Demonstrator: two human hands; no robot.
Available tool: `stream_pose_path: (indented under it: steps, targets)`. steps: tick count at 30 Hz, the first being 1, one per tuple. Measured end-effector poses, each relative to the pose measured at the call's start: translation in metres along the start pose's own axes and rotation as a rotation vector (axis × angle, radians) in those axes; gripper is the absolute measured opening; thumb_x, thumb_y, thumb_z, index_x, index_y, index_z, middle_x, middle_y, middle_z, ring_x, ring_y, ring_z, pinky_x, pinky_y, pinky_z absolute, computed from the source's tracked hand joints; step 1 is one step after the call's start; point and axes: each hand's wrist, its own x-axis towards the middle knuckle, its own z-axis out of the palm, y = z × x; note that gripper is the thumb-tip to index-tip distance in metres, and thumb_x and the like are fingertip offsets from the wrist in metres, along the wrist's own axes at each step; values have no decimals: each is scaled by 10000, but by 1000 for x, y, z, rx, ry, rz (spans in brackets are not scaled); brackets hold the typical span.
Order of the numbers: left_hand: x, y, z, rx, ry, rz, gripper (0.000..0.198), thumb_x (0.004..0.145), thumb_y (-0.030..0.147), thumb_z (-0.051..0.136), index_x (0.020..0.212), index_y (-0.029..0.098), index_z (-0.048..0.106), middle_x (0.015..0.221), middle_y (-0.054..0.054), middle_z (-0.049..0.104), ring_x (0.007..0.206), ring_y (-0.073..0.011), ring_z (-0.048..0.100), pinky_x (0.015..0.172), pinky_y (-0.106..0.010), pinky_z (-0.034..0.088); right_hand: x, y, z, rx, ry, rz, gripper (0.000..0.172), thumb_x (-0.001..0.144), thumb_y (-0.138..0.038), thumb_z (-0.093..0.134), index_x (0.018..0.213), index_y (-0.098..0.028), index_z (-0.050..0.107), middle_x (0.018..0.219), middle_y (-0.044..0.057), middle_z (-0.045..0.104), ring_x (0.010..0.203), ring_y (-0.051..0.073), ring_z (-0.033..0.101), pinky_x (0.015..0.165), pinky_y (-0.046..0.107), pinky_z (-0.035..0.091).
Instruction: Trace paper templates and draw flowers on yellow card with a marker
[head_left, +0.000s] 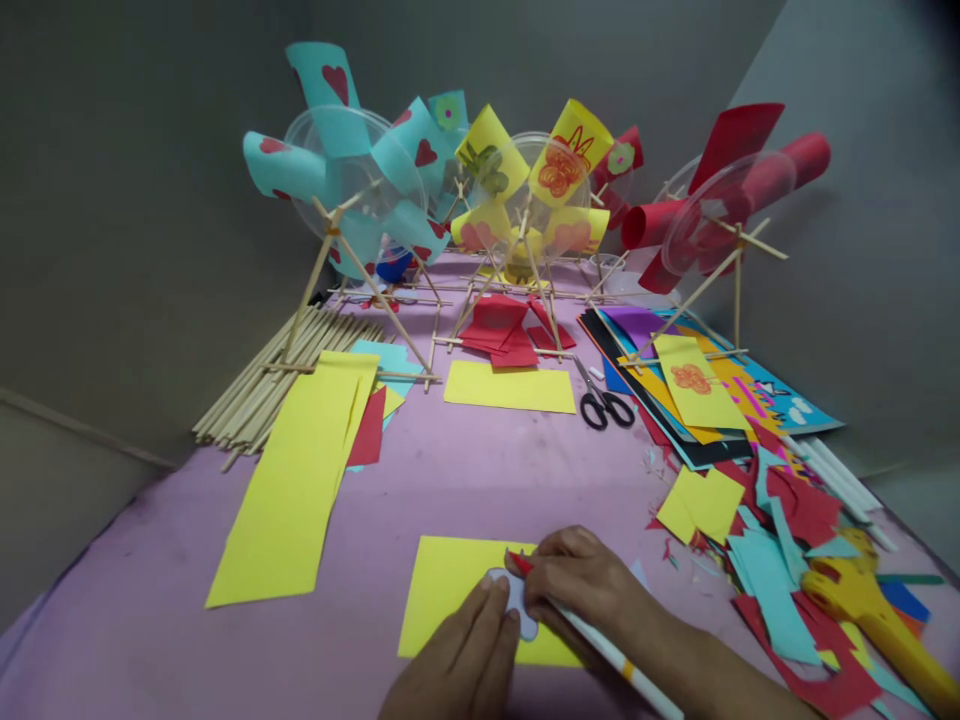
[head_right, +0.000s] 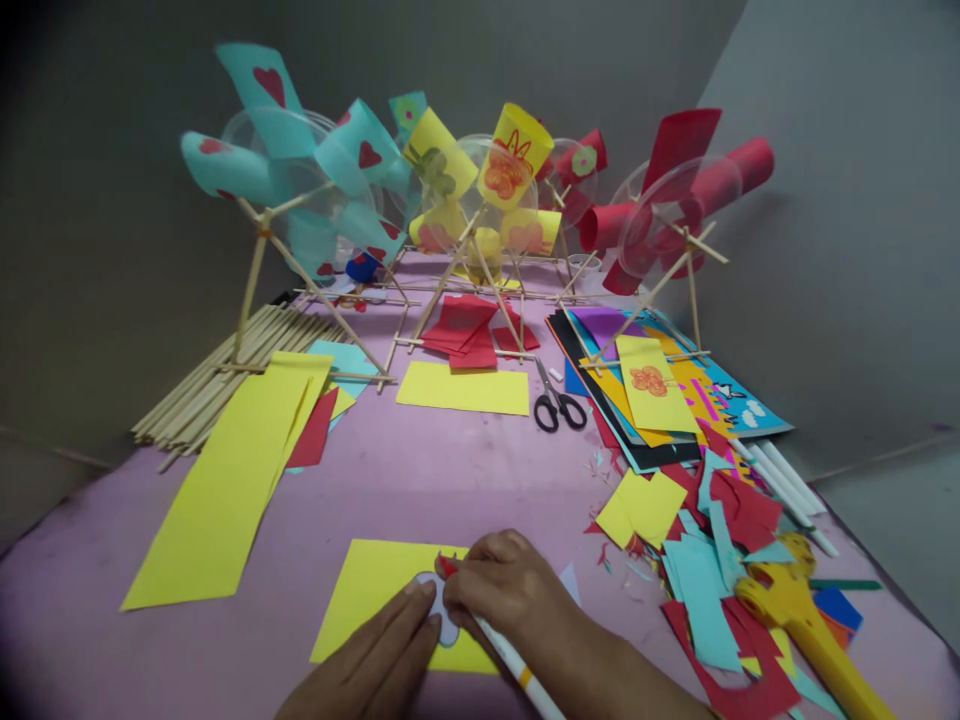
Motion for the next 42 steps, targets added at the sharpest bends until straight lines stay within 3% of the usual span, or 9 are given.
stream_pose_path:
  steps: [4, 9, 16, 25, 27, 31, 33, 39, 42]
  targets:
    - [-14, -14, -19, -60, 81, -97, 283, 941, 305, 439, 1115, 135, 583, 1134, -80, 664, 1107, -172, 589, 932, -238, 480, 1, -3, 0, 1, 111, -22, 221, 902, -175, 519, 705, -230, 605, 605, -19, 623, 633, 156, 584, 616, 271, 423]
    - [-12, -23, -33, -106, 68, -216, 268, 945, 255, 429, 1136, 160, 591, 1179, -75, 644, 1132, -172, 575, 928, -275, 498, 2, -5, -4, -11, 49, -11, 183, 883, -168, 544, 723, -223, 612, 652, 2, 625, 650, 161, 586, 620, 272, 439]
    - [15, -10, -19, -167, 126, -60, 340, 925, 62, 310, 1081, 140, 602, 1049, -59, 699, 1011, -168, 638, 837, -273, 540, 2, -4, -7, -25, 30, -31, 214, 923, -158, 504, 743, -214, 605, 658, -2, 633, 656, 156, 580, 615, 275, 431]
    - [16, 5, -6, -48, 45, -89, 329, 966, 165, 297, 1053, 140, 614, 1036, -55, 704, 929, -199, 673, 749, -306, 570, 6, -9, -15, 115, -11, 5, 157, 907, -177, 531, 773, -213, 605, 678, 7, 651, 686, 178, 587, 640, 297, 470]
    - [16, 4, -6, -29, 60, -82, 339, 976, 183, 283, 1034, 154, 616, 1026, -42, 709, 923, -193, 676, 738, -297, 567, 8, -10, -22, 238, 114, 99, 113, 881, -177, 553, 790, -216, 607, 701, 14, 658, 705, 187, 610, 651, 306, 496]
    - [11, 0, -1, 29, 32, -29, 351, 980, 201, 268, 1050, 180, 612, 1054, -17, 704, 944, -182, 672, 735, -285, 557, 11, -1, -44, 436, 663, 503, 71, 856, -185, 599, 841, -244, 561, 898, 34, 709, 861, 196, 683, 708, 297, 521]
    - [6, -2, 3, 76, 7, 11, 337, 967, 202, 287, 1084, 182, 603, 1087, -21, 693, 965, -184, 663, 745, -283, 546, 10, 5, -53, 448, 768, 566, 91, 852, -188, 611, 838, -249, 545, 922, 26, 718, 927, 198, 685, 744, 298, 518]
    - [0, 0, 6, 113, -35, 56, 297, 906, 287, 435, 1131, 161, 581, 1148, -58, 664, 1025, -204, 627, 801, -283, 514, 2, 10, -39, 393, 274, 413, 90, 823, -136, 593, 858, -219, 599, 832, 46, 643, 865, 218, 678, 752, 371, 553]
    - [2, 3, 3, 60, -15, 12, 301, 925, 350, 434, 1118, 173, 581, 1110, -49, 678, 1009, -195, 626, 802, -270, 498, -2, 11, -27, 345, 204, 311, 143, 814, -94, 584, 872, -223, 607, 812, 35, 595, 857, 206, 634, 786, 392, 549]
